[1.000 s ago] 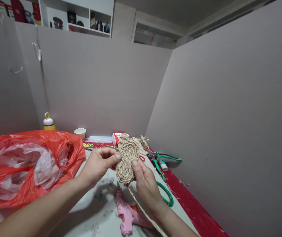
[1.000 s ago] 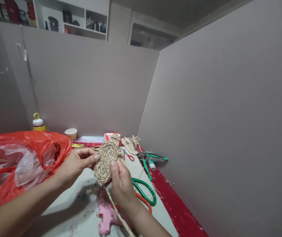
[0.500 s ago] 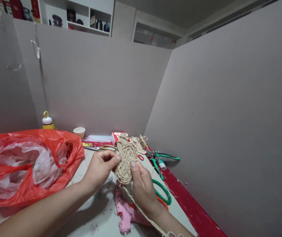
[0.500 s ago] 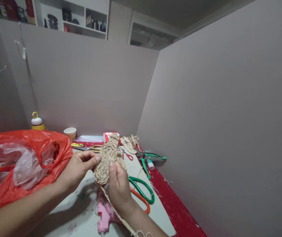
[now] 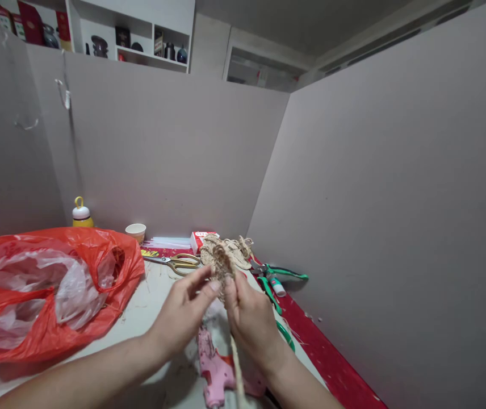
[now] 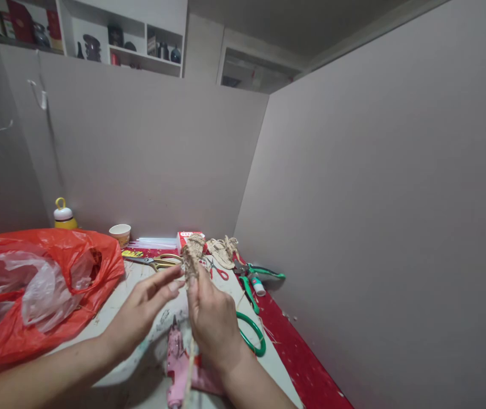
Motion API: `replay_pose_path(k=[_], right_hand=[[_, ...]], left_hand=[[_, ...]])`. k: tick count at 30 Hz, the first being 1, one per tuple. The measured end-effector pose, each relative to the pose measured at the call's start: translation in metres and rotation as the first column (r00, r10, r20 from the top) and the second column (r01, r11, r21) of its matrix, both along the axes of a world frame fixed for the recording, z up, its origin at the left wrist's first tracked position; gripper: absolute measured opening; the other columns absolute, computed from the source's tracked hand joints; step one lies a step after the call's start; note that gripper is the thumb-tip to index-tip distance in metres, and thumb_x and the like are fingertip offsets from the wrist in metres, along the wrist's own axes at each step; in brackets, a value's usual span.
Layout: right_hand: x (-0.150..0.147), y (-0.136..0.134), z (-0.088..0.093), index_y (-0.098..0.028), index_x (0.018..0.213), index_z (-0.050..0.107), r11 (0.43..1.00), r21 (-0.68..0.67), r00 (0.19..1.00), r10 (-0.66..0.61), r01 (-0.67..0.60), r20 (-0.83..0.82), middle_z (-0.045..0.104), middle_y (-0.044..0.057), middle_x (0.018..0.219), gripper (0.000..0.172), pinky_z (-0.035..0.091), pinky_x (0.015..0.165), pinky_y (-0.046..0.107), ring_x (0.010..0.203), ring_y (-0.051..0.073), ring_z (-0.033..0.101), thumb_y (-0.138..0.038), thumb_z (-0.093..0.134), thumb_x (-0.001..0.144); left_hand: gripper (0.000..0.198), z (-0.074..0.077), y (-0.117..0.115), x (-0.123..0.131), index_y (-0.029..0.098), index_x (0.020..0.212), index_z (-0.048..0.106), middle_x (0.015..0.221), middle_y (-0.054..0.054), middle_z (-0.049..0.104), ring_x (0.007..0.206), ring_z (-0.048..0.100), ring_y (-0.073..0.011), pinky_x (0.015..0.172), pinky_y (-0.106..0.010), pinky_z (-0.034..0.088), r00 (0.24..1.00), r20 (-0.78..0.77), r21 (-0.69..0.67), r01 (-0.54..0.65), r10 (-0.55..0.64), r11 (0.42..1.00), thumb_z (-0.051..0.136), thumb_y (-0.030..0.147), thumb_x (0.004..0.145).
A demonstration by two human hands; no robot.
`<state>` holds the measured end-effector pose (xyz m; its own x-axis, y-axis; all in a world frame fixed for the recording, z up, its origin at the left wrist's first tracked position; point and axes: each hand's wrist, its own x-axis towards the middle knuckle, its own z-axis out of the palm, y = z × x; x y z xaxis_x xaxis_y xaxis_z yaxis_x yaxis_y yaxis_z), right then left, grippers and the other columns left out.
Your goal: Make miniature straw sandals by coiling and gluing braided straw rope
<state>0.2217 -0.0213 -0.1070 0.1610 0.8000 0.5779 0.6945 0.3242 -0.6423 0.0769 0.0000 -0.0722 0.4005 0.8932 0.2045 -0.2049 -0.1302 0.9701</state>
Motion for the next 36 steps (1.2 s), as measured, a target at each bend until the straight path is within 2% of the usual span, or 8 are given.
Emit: replay_pose_path(k=[3,7,11,16,19,23,29,36], right_hand=[[-0.008,-0.004,-0.002,-0.01,0.127,0.054,0.999,-0.048,0.978,0.006,0.004,0.21,0.069,0.021,0.104,0.043,0.048,0.073,0.042,0.087,0.033,0.066,-0.022,0.045,0.086],[-0.021,-0.009,-0.002,0.0,0.139,0.04,0.987,-0.121,0.846,-0.023,0.103,0.533,0.067,0.025,0.109,0.055,0.053,0.07,0.041,0.087,0.033,0.068,-0.023,0.044,0.089],[-0.023,-0.01,-0.002,0.001,0.141,0.037,0.991,-0.12,0.842,0.01,0.065,0.539,0.066,0.026,0.111,0.061,0.054,0.069,0.041,0.091,0.033,0.067,-0.032,0.048,0.09],[-0.007,-0.008,0.006,-0.012,0.116,0.064,0.997,-0.013,0.995,0.081,-0.081,0.05,0.071,0.016,0.095,0.043,0.048,0.076,0.041,0.079,0.028,0.066,-0.042,0.055,0.087],[0.006,-0.006,0.017,-0.017,0.099,0.068,0.998,0.019,0.947,0.067,-0.064,-0.315,0.069,0.01,0.087,0.033,0.048,0.07,0.036,0.07,0.021,0.061,-0.045,0.059,0.084],[0.013,0.002,0.03,-0.015,0.103,0.065,0.984,-0.057,0.849,0.113,-0.166,-0.516,0.064,0.007,0.077,0.041,0.048,0.052,0.029,0.065,0.018,0.057,-0.05,0.057,0.084],[0.01,0.002,0.033,-0.016,0.097,0.066,0.928,-0.088,0.712,0.214,-0.362,-0.668,0.062,0.002,0.077,0.037,0.046,0.051,0.025,0.058,0.012,0.051,-0.044,0.07,0.073],[0.01,-0.005,0.037,-0.016,0.077,0.069,0.906,-0.104,0.73,0.258,-0.409,-0.633,0.057,-0.003,0.063,0.014,0.039,0.048,0.022,0.054,0.01,0.044,-0.03,0.069,0.074]], left_hand=[[0.027,-0.009,-0.006,0.007,0.019,0.105,0.064,0.108,-0.004,0.067,0.106,0.055,-0.0191,0.098,-0.029,0.039,0.996,0.011,0.04,0.087,-0.087,0.995,0.059,0.036,0.085],[0.027,-0.02,0.001,0.008,0.017,0.08,0.06,0.075,0.0,0.06,0.078,0.054,-0.0159,0.075,-0.026,0.043,1.0,0.01,0.015,0.018,-0.018,1.0,0.055,0.043,0.086],[0.034,-0.026,0.016,0.005,0.017,0.07,0.054,0.064,0.004,0.051,0.065,0.047,-0.0126,0.063,-0.023,0.038,0.998,0.047,-0.023,-0.049,0.05,0.999,0.06,0.048,0.081],[0.037,-0.02,0.036,-0.002,0.016,0.073,0.058,0.065,0.003,0.055,0.061,0.047,-0.0117,0.063,-0.023,0.039,0.996,0.08,-0.098,-0.019,0.027,0.995,0.062,0.052,0.076],[0.04,-0.012,0.042,-0.008,0.014,0.079,0.061,0.069,-0.001,0.06,0.06,0.05,-0.0119,0.063,-0.025,0.041,0.994,0.075,-0.14,0.086,-0.076,0.986,0.063,0.054,0.076],[0.038,-0.005,0.04,-0.012,0.013,0.084,0.065,0.073,-0.004,0.061,0.062,0.051,-0.0118,0.062,-0.025,0.041,0.965,0.047,-0.143,0.264,-0.26,0.954,0.064,0.05,0.078],[0.039,-0.005,0.034,-0.011,0.015,0.09,0.064,0.076,-0.004,0.06,0.065,0.05,-0.0119,0.065,-0.025,0.04,0.899,-0.09,-0.043,0.426,-0.428,0.904,0.053,0.053,0.086],[0.035,-0.009,0.039,-0.015,0.015,0.088,0.056,0.074,0.0,0.052,0.065,0.045,-0.0112,0.063,-0.025,0.039,0.872,-0.233,0.063,0.456,-0.431,0.888,0.046,0.049,0.091]])
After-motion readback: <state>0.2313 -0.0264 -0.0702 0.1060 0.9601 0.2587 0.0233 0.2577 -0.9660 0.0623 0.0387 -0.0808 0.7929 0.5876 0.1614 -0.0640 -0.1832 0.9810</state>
